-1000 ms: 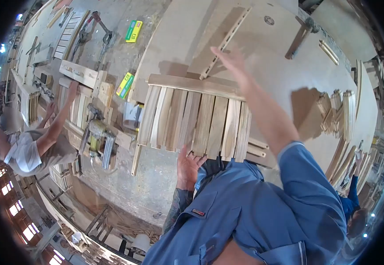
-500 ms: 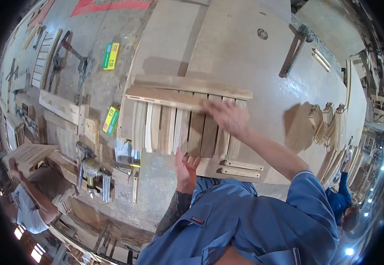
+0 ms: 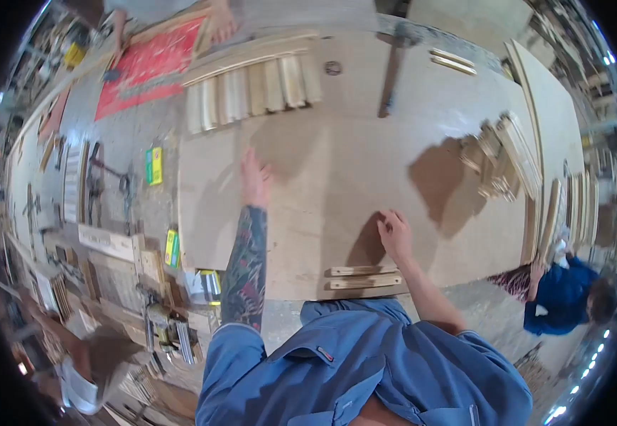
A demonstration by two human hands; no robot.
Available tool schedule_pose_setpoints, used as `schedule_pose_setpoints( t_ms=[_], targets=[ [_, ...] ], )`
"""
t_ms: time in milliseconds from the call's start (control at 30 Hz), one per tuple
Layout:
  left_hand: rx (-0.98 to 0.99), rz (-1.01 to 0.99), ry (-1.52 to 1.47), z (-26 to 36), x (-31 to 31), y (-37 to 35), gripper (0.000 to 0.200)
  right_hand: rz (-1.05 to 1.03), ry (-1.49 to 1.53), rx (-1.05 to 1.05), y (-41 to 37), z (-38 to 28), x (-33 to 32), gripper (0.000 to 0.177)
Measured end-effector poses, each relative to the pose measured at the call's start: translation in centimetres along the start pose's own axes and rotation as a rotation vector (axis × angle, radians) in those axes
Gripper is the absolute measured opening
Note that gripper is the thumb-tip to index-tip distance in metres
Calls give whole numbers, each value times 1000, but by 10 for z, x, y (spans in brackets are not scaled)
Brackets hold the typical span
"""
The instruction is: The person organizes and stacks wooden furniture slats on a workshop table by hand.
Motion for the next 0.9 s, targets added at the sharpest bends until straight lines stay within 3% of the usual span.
schedule_pose_setpoints(
  t_ms=[100,167,267,333,400,433,467,533,600,633,700,800,867,900],
  targets=[
    [164,-71,48,-58,-56,0,62,39,146,233,-48,73,-60,23],
    [303,-470,-280,-105,-122,1,55,77,102,223,-64,102,-99,21],
    [430,31,32,-131,-196,-82,59,144,197,229,-74,154,-141,17],
    [503,358,393,-178,-274,-128,53,115,181,309,-70,197,-181,18],
    [524,577,1049,-245,-339,-183,47,171,179,287,-67,236,-217,17],
    [488,560,1479,-284,-355,-204,45,253,112,318,-65,270,-242,19],
    [461,428,1881,-320,-343,-232,43,333,43,336,-59,308,-272,20],
    [135,37,1805,-388,-334,-278,42,538,-254,541,-57,382,-341,32],
    [10,-214,1674,-433,-295,-318,40,706,-712,371,-54,437,-411,59],
    [-2,-284,1637,-445,-276,-334,40,696,-691,429,-51,455,-444,65],
    [8,-355,1556,-458,-237,-350,39,686,-652,476,-42,482,-483,71],
    [48,-338,1432,-456,-186,-363,37,704,-705,334,-19,504,-506,69],
    [62,-322,1379,-448,-156,-372,36,338,-535,539,-5,537,-489,63],
    [66,-315,1364,-446,-147,-375,36,343,-427,525,2,545,-485,58]
  ],
)
Point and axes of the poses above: each hand's wrist, its own y-axis towards the middle knuckle, its own x-axis out of the palm, z = x × y, the point moved 8 cm from there along y, towards the middle knuckle, and after that the axes turned 14 degrees about z, right-handed, at the moved point
